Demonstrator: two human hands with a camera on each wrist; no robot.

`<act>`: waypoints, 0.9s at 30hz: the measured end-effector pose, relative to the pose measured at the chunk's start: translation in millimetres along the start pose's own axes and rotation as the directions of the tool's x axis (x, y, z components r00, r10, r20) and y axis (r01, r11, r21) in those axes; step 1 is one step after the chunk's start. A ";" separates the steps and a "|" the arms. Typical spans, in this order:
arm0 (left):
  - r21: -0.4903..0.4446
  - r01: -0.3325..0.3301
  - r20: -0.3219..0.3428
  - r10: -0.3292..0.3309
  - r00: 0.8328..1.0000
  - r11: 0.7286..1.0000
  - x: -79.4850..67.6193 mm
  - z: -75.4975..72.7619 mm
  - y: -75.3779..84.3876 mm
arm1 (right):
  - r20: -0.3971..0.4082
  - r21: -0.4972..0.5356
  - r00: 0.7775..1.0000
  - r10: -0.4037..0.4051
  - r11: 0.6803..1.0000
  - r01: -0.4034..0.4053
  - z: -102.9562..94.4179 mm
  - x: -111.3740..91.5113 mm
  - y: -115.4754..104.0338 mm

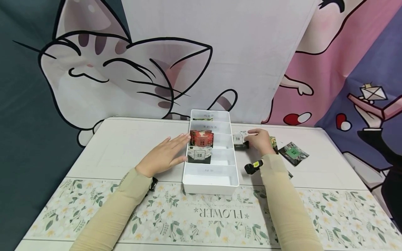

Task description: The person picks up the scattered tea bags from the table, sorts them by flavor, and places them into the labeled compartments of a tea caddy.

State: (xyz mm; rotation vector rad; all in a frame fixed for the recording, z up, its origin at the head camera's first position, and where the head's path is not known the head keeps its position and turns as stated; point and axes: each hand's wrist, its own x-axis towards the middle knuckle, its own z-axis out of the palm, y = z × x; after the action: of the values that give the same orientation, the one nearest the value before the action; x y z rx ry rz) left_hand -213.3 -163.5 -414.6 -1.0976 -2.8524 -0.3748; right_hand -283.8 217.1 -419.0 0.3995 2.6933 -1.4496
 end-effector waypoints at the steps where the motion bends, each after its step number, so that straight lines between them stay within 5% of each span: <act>1: 0.000 0.000 0.000 0.000 1.000 1.000 0.0 0.0 0.1 | 0.005 0.001 1.000 0.008 1.000 -0.008 -0.3 0.3 0.1; 18: 0.005 -0.012 -0.012 0.012 1.000 1.000 -0.3 0.6 -0.5 | 0.111 0.157 0.992 0.053 0.985 -0.070 -7.3 -7.9 -4.2; 27: 0.005 -0.013 -0.013 0.013 1.000 1.000 -0.6 -0.2 0.0 | 0.062 0.178 0.997 0.040 0.983 -0.051 -13.5 -17.5 -9.9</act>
State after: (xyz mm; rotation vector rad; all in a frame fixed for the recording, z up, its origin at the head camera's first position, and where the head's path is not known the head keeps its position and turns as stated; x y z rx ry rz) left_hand -212.8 -164.0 -414.5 -1.1083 -2.8317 -0.3719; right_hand -268.4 219.6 -400.4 0.4186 2.5009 -1.6695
